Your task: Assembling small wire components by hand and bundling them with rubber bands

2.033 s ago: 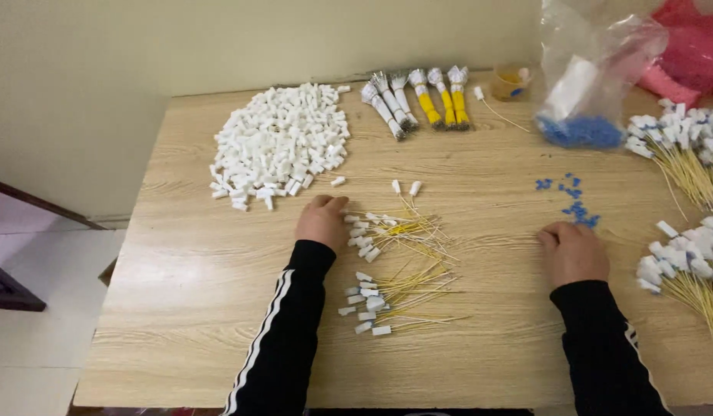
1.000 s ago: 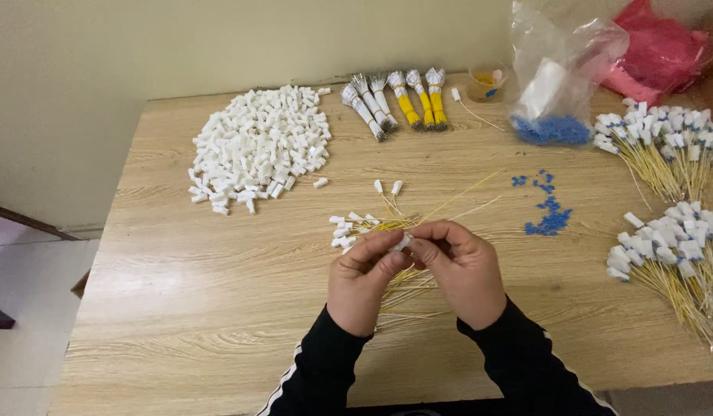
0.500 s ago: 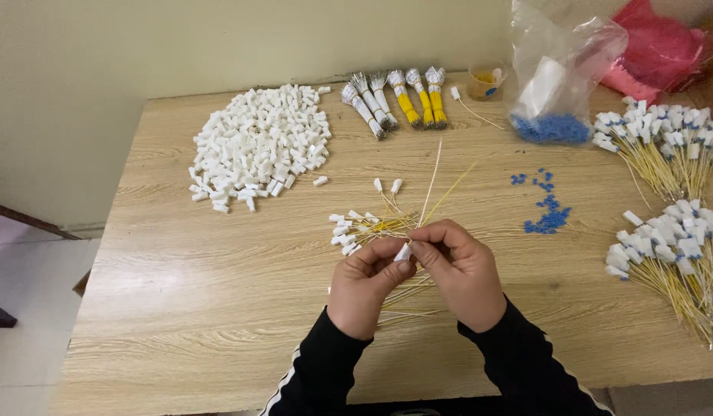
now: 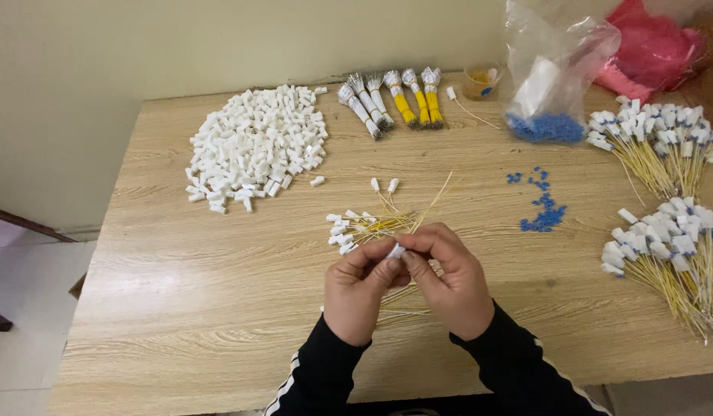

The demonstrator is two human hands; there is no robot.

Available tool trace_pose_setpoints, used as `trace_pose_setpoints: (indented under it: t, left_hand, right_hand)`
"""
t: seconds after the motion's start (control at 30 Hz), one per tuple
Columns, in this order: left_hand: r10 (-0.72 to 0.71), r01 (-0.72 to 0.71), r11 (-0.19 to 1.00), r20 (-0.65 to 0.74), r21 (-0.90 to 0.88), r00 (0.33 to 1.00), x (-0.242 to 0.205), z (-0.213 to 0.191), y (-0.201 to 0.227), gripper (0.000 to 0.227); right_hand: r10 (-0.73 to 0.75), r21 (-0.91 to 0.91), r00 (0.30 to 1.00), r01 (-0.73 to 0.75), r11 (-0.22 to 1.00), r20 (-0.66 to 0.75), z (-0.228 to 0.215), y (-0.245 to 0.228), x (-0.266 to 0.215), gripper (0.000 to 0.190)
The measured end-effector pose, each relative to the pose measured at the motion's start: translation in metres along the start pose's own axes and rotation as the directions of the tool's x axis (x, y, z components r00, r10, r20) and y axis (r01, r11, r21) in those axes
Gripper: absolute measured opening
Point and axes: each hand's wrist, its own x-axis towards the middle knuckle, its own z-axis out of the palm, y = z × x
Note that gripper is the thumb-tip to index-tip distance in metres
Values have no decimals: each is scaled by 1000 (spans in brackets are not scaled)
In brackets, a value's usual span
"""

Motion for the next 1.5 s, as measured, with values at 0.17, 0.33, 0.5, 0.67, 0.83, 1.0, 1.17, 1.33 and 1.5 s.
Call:
trace_pose_setpoints:
  t: [0.17,0.33,0.5,0.67,0.83,1.0,1.17,1.33,1.5]
  left_hand:
    - [-43,46,998,-70,32,997,4,-6,-7,24]
    - [-43,46,998,-60,42,997,7,-24,-1,24]
    - [-73,-91,399,130,913,989,15,-55,27,23]
    - [-199,19,320,48,947,979,23,-82,29,31]
    - [-56,-65,217,78,974,995,70,-78,27,29]
    - [131,-205,-29,207,978,969,178,-89,-33,27]
    - [130,-334,-119,348,935,928,235,-76,-85,32]
    - [-107,-500,-383,500,777,859,229,-36,-63,27]
    - [-164,-308,-436,262,846,951,219,-16,-57,39]
  right_hand:
    - [-6,0,1000,6,1000,-24,11,13,-7,20]
    - [95,107,995,-94,990,1,20,24,-15,25]
    - [199,-92,967,-186,978,159,10,81,-29,25]
    - [395,-505,893,-448,737,-216,-70,172,-34,21]
    - [407,-592,793,-609,528,-454,-141,210,-29,24]
    - [643,-676,694,-645,356,-324,-143,173,6,40]
    - [650,-726,657,-649,228,-382,-143,214,-2,41]
    - [673,-729,641,-649,217,-369,-142,209,-4,33]
    - [594,-705,654,-681,195,-467,-143,234,-14,37]
